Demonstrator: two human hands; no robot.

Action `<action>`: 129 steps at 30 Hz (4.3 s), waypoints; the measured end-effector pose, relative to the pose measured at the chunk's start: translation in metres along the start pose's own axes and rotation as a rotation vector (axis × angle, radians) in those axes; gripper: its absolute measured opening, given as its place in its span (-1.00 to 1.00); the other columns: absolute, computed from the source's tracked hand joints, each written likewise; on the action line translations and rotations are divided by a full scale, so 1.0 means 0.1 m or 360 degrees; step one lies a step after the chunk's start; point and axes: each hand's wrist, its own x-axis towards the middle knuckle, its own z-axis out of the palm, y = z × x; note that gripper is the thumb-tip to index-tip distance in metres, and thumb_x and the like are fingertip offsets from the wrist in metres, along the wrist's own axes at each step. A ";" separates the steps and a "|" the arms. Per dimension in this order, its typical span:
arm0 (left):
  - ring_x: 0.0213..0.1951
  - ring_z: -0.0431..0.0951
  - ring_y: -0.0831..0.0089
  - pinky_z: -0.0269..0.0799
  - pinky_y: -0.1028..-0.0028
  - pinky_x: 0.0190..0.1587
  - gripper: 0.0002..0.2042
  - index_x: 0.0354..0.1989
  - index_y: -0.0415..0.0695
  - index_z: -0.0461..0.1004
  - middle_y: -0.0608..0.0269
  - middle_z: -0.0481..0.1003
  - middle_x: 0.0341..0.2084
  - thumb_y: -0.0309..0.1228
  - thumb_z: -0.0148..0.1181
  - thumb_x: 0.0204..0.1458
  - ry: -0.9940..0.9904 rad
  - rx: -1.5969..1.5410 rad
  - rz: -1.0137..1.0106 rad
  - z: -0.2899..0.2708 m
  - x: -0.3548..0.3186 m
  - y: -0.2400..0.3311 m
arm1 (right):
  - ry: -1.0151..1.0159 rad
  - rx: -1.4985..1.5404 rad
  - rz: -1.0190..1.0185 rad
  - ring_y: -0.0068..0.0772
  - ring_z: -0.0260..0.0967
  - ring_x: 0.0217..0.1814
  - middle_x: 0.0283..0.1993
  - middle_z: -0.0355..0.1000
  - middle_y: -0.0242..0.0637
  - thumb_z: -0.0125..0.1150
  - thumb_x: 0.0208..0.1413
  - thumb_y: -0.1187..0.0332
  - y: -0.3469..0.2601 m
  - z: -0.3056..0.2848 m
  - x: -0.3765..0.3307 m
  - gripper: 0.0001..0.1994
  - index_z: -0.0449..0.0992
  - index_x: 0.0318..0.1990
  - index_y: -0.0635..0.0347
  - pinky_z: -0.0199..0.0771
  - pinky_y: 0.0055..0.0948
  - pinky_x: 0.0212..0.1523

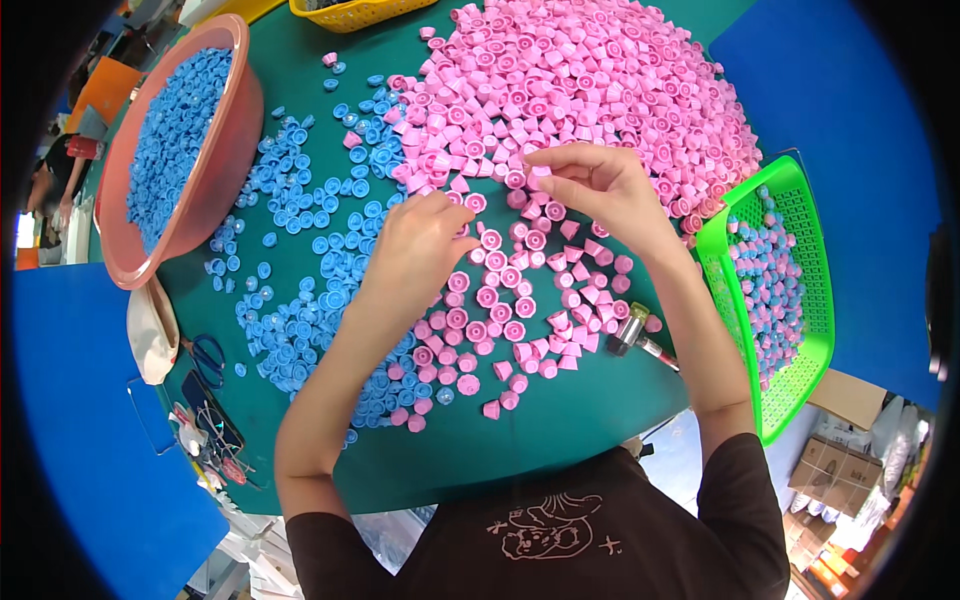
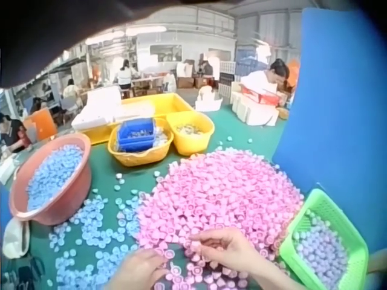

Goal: Assembling and sorting small colorful plastic toy components using a small hammer at a workbench.

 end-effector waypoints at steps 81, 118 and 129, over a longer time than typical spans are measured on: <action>-0.37 0.45 0.31 0.31 0.34 -0.31 -0.91 -0.43 -0.11 0.58 0.34 0.50 -0.48 -0.47 0.35 -0.12 0.0253 0.0006 -0.0298 -0.05 -0.97 0.16 | -0.0157 -0.1294 -0.0854 -0.36 0.32 -0.15 -0.29 0.38 -0.41 0.32 -0.08 0.42 0.22 0.98 -0.03 -0.92 0.61 -0.36 0.08 0.20 -0.32 -0.09; -0.34 0.41 0.35 0.29 0.33 -0.31 -0.87 -0.37 -0.03 0.61 0.38 0.43 -0.44 -0.45 0.36 -0.15 0.0289 0.0073 -0.0299 -0.03 -1.30 0.41 | -0.0480 -0.1335 -0.0641 -0.29 0.28 0.01 -0.10 0.39 -0.38 0.32 -0.14 0.44 -0.06 0.77 -0.77 -0.72 0.64 -0.18 0.02 0.10 -0.21 0.10; -0.26 0.39 0.38 0.24 0.34 -0.25 -0.73 -0.21 -0.06 0.60 0.42 0.41 -0.33 -0.42 0.38 -0.17 0.0244 0.0241 -0.0119 0.12 -1.24 0.54 | -0.0278 -0.1518 -0.0438 -0.21 0.24 0.19 0.10 0.38 -0.32 0.35 -0.09 0.35 -0.08 0.56 -1.36 -0.69 0.63 -0.11 -0.09 0.07 -0.14 0.21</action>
